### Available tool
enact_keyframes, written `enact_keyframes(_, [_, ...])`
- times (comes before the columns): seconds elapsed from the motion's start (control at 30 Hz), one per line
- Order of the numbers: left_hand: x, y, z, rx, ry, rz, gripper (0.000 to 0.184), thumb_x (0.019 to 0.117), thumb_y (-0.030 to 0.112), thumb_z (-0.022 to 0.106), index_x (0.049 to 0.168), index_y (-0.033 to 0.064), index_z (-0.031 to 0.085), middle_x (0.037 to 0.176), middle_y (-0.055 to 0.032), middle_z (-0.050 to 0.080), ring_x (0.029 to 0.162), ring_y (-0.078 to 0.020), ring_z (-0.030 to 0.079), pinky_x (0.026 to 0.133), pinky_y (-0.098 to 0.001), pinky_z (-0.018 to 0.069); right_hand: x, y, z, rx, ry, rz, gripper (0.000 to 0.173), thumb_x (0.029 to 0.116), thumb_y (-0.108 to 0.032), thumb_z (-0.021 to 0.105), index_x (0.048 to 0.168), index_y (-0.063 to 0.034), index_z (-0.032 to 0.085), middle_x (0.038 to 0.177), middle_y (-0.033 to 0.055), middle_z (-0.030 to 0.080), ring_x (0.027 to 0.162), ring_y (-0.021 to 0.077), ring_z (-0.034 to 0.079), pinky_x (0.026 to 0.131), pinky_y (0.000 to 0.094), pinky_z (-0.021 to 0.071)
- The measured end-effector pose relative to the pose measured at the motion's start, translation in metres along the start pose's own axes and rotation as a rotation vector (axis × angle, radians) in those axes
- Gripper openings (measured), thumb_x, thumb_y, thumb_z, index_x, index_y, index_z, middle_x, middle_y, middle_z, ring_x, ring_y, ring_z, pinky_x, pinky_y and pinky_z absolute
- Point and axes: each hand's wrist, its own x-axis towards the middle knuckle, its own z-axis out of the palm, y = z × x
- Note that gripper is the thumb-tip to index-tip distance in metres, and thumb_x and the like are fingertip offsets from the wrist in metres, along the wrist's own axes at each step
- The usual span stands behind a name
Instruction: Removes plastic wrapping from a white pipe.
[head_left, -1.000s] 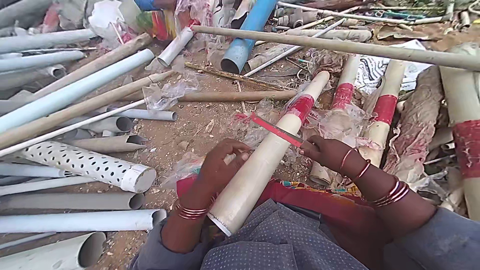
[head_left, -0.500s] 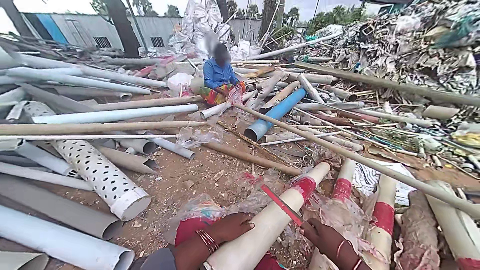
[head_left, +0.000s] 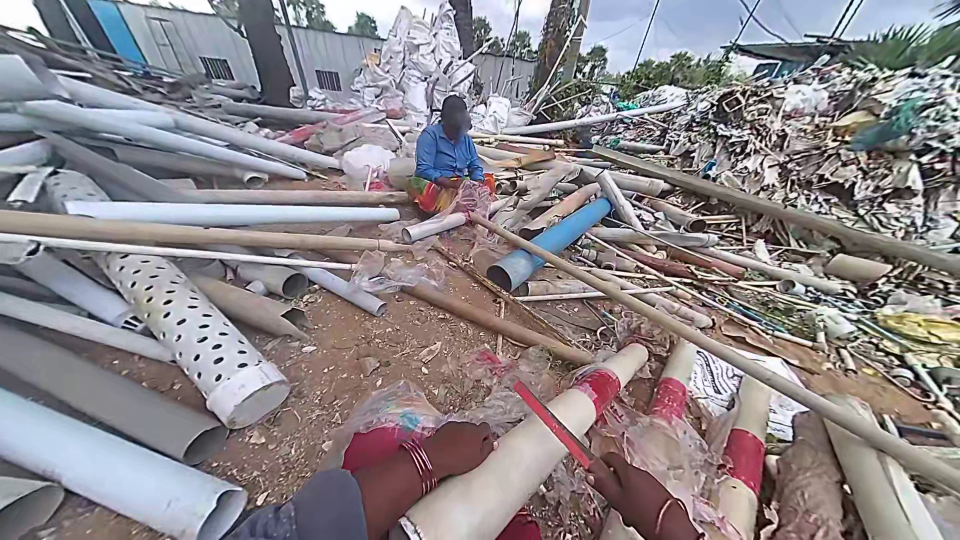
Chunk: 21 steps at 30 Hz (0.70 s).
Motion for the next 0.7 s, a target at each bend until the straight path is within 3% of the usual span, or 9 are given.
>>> enact_keyframes(0.2, [0.018,-0.003,0.004,-0.155,-0.081,-0.059,0.066,0.1114,0.048,0.025,0.140,-0.0050,0.050,0.137,-0.0304,0.057,0.133,-0.0441,0.053,0.110,-0.0635,0.0380,-0.003,0.003,0.002,0.009,0.006,-0.006,0.055,0.1037,-0.045,0.058,0.138,-0.0018,0.056,0.108,0.0245,0.070,0.097,0.0389,0.070,0.090,0.0565,0.0526])
enact_keyframes(0.47, [0.026,-0.004,0.010,-0.405,-0.053,-0.019,0.060,0.1114,0.044,0.035,0.135,-0.0065,0.057,0.134,-0.0315,0.059,0.129,-0.0426,0.055,0.111,-0.0592,0.0376,0.001,0.015,-0.004,0.035,0.018,-0.005,0.054,0.1036,-0.044,0.058,0.137,-0.0019,0.056,0.105,0.0222,0.071,0.092,0.0367,0.071,0.088,0.0553,0.0537])
enact_keyframes(0.53, [0.028,-0.006,0.012,-0.534,-0.034,-0.015,0.053,0.1110,0.039,0.041,0.131,-0.0070,0.057,0.124,-0.0293,0.062,0.115,-0.0371,0.060,0.103,-0.0539,0.0435,0.000,0.018,-0.008,0.051,0.020,-0.002,0.053,0.1040,-0.043,0.058,0.137,-0.0011,0.056,0.105,0.0223,0.071,0.092,0.0367,0.071,0.088,0.0552,0.0536])
enact_keyframes(0.63, [0.022,-0.003,0.013,-0.761,0.003,0.011,0.036,0.1093,0.030,0.048,0.115,-0.0044,0.058,0.096,-0.0126,0.057,0.083,-0.0168,0.052,0.080,-0.0359,0.0453,-0.001,0.025,-0.014,0.096,0.042,-0.022,0.052,0.1045,-0.039,0.059,0.137,0.0017,0.056,0.103,0.0233,0.071,0.089,0.0364,0.070,0.087,0.0542,0.0535])
enact_keyframes(0.7, [0.013,0.004,0.008,-0.846,0.024,0.015,0.029,0.1086,0.024,0.050,0.110,-0.0039,0.057,0.091,-0.0082,0.053,0.079,-0.0131,0.049,0.077,-0.0326,0.0440,-0.002,0.030,-0.015,0.133,0.066,-0.022,0.051,0.1045,-0.037,0.059,0.137,0.0031,0.056,0.103,0.0240,0.070,0.089,0.0364,0.070,0.087,0.0541,0.0534])
